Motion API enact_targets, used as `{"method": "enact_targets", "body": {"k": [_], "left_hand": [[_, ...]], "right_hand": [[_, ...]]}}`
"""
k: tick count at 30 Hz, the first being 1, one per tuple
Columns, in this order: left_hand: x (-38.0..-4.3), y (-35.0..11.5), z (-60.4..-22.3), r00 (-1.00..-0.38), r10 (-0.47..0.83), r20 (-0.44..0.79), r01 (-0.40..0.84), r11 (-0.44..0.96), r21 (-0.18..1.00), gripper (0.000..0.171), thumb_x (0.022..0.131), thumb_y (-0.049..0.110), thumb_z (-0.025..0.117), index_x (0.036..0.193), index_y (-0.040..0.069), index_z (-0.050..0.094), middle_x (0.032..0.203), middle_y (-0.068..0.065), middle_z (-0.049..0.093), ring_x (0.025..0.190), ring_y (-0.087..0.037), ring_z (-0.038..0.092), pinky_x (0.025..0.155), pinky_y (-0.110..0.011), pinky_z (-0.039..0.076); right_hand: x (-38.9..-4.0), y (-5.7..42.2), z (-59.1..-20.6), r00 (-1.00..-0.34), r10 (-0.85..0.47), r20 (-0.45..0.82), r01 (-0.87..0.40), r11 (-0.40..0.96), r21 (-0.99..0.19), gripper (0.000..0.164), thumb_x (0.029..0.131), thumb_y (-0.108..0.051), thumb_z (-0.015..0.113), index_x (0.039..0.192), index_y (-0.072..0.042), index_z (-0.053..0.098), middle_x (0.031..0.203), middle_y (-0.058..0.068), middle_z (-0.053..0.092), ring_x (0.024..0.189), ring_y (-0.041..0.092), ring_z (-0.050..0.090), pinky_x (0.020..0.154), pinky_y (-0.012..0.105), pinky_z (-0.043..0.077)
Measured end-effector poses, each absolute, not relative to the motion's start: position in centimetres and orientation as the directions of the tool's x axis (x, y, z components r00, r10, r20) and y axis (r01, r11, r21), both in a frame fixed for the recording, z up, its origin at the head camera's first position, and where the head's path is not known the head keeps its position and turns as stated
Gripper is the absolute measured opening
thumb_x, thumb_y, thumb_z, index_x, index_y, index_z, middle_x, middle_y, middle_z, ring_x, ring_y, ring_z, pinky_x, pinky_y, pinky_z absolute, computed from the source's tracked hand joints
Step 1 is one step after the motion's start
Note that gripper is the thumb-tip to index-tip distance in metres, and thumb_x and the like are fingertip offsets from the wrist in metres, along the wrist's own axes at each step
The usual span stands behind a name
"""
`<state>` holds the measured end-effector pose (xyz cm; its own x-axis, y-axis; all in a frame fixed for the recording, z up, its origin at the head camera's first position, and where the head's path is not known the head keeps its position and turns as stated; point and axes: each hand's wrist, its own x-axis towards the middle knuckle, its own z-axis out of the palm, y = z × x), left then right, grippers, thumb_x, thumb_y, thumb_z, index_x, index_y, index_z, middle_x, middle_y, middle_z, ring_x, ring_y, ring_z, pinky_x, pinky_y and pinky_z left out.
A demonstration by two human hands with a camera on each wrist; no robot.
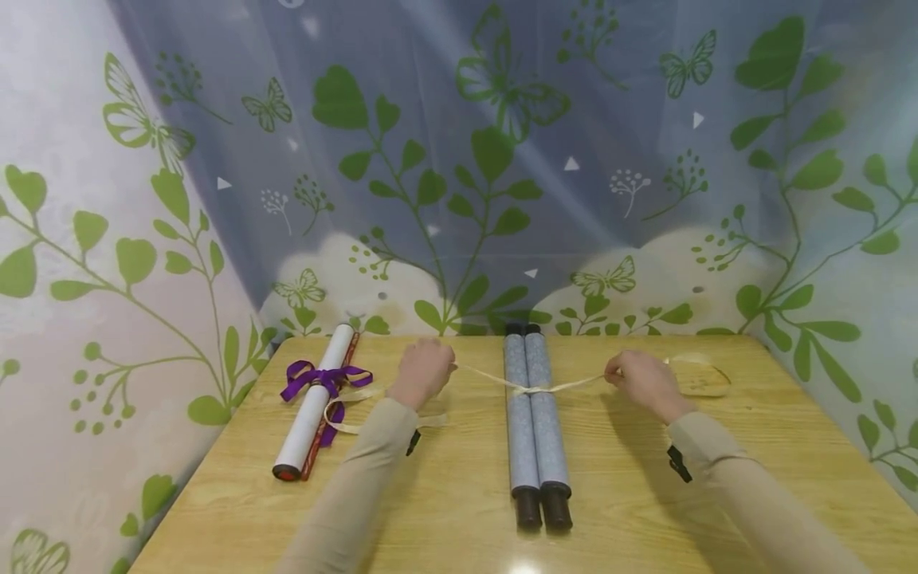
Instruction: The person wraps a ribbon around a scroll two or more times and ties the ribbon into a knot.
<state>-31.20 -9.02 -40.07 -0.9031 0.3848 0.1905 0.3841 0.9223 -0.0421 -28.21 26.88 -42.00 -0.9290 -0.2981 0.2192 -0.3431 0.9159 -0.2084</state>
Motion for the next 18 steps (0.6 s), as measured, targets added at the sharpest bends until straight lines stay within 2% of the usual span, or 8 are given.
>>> {"method": "enact_targets", "body": {"k": [2,3,6,8,11,14,16,18], "left_hand": [[-31.2,-8.7,-39.9,-0.884,0.378,0.276,0.402,0.915,0.035,0.025,0.094,0.024,0.067,0.071,0.014,0.067,0.068,0.001,0.063,0.064,-0.016,0.059,0.056,-0.031,0.048],[-31.2,-8.5,-39.7,-0.873,0.376,0.309,0.421,0.902,0.092,0.029,0.094,0.022,0.065,0.066,0.013,0.064,0.060,0.003,0.057,0.055,-0.013,0.053,0.049,-0.028,0.043],[-31.0,-7.8,-39.1,-0.860,0.367,0.354,0.476,0.827,0.299,0.032,0.097,0.019,0.059,0.065,0.013,0.060,0.051,0.004,0.042,0.045,-0.009,0.034,0.046,-0.023,0.029],[-30.7,-7.3,-38.7,-0.856,0.350,0.380,0.499,0.749,0.436,0.031,0.098,0.019,0.057,0.068,0.012,0.063,0.050,0.003,0.044,0.043,-0.009,0.031,0.044,-0.023,0.027],[-30.5,-6.5,-38.4,-0.873,0.307,0.379,0.486,0.614,0.622,0.027,0.099,0.025,0.058,0.077,0.015,0.069,0.059,0.000,0.060,0.048,-0.009,0.047,0.047,-0.023,0.038],[-30.5,-5.5,-38.3,-0.900,0.283,0.332,0.433,0.488,0.757,0.029,0.100,0.030,0.057,0.080,0.015,0.072,0.073,-0.004,0.070,0.061,-0.015,0.063,0.056,-0.027,0.049],[-30.4,-4.9,-38.3,-0.913,0.284,0.293,0.390,0.399,0.830,0.029,0.100,0.029,0.056,0.085,0.011,0.074,0.077,-0.006,0.072,0.068,-0.019,0.067,0.062,-0.029,0.054],[-30.4,-4.3,-38.3,-0.919,0.289,0.270,0.361,0.334,0.871,0.033,0.101,0.031,0.055,0.087,0.008,0.074,0.079,-0.006,0.072,0.070,-0.020,0.069,0.066,-0.030,0.056]], "right_hand": [[-28.2,27.4,-41.9,-0.950,-0.245,0.196,-0.287,0.931,-0.226,0.014,0.093,-0.014,0.065,0.096,-0.004,0.074,0.088,0.011,0.072,0.063,0.019,0.062,0.052,0.034,0.049],[-28.2,27.6,-41.9,-0.956,-0.226,0.185,-0.267,0.932,-0.243,0.015,0.093,-0.015,0.063,0.093,-0.003,0.072,0.081,0.010,0.070,0.057,0.016,0.057,0.048,0.031,0.044],[-28.4,28.5,-41.8,-0.975,-0.160,0.152,-0.202,0.924,-0.323,0.021,0.096,-0.017,0.058,0.084,-0.003,0.068,0.062,0.004,0.057,0.048,0.012,0.040,0.044,0.026,0.031],[-28.5,29.0,-41.7,-0.984,-0.113,0.136,-0.160,0.900,-0.405,0.024,0.097,-0.018,0.055,0.086,0.000,0.068,0.061,0.003,0.055,0.050,0.013,0.040,0.046,0.026,0.031],[-28.7,29.4,-41.6,-0.991,-0.036,0.132,-0.106,0.818,-0.565,0.034,0.100,-0.023,0.051,0.105,0.006,0.068,0.078,0.017,0.068,0.060,0.022,0.058,0.051,0.029,0.045],[-29.0,29.2,-41.7,-0.992,0.018,0.126,-0.083,0.659,-0.747,0.045,0.103,-0.027,0.047,0.125,0.010,0.059,0.111,0.029,0.067,0.090,0.033,0.070,0.071,0.036,0.059],[-29.2,28.9,-41.7,-0.994,0.034,0.103,-0.071,0.509,-0.858,0.049,0.104,-0.028,0.044,0.131,0.012,0.052,0.120,0.029,0.064,0.100,0.028,0.070,0.081,0.034,0.059],[-29.4,28.5,-41.6,-0.997,0.036,0.067,-0.053,0.303,-0.952,0.049,0.104,-0.025,0.045,0.134,0.013,0.046,0.117,0.019,0.066,0.100,0.017,0.070,0.086,0.030,0.057]]}}
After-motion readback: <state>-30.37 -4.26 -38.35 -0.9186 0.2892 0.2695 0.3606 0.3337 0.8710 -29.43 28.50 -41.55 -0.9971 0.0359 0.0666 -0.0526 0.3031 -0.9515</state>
